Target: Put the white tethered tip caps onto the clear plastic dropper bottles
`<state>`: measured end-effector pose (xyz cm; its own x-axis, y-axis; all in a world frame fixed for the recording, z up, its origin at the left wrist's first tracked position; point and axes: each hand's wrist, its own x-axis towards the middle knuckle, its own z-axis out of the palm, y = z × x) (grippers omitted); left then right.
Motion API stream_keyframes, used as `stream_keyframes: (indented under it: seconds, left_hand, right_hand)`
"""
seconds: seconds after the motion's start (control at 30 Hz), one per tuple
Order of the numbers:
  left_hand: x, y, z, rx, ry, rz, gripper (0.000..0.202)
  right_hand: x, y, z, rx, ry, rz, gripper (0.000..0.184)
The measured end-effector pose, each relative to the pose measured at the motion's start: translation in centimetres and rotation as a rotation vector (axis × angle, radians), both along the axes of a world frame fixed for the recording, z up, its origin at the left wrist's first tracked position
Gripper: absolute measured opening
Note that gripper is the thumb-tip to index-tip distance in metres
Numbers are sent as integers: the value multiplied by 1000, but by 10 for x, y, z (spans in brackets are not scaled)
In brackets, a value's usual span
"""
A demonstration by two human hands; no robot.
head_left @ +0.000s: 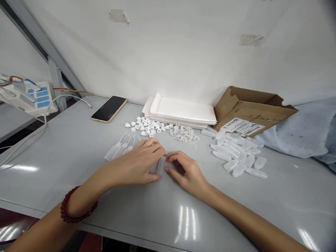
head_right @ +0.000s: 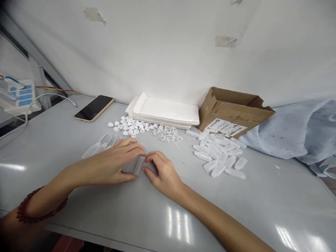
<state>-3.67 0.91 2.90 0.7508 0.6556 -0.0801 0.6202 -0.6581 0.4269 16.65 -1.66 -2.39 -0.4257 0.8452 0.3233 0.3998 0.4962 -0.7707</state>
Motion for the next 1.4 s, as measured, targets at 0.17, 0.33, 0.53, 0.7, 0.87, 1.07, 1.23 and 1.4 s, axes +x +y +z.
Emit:
stream_keyframes:
  seconds: [0.17, 0.33, 0.53, 0.7, 0.87, 1.07, 1.23, 1.4]
  left_hand:
    - [2, 0, -1, -16, -7, -8, 30]
    - [5, -1, 0, -1, -19, -13, 26]
    - [8, -1, -1, 11, -33, -2, 26]
    - [10, -3, -3, 24, -49, 2, 26]
    - [10, -3, -3, 26, -64, 7, 22]
    - [2, 0, 3, -41, -50, 49, 26]
    - [-1, 1, 6, -57, -14, 58, 28]
    - [0, 0, 6, -68, 18, 47, 28]
  right_hand:
    - [0, 0, 1, -14, 5, -23, 14]
    - [0, 0, 2, -20, 17, -55, 13]
    - [0, -1, 2, -40, 24, -84, 11]
    - [1, -1, 3, -46, 25, -88, 12]
    - [0, -1, 4, -42, 12, -91, 9]
    - [1, -1, 5, -41, 10, -91, 8]
    - [1, -2, 5, -64, 19, -87, 8]
    - [0, -2, 5, -64, 14, -87, 8]
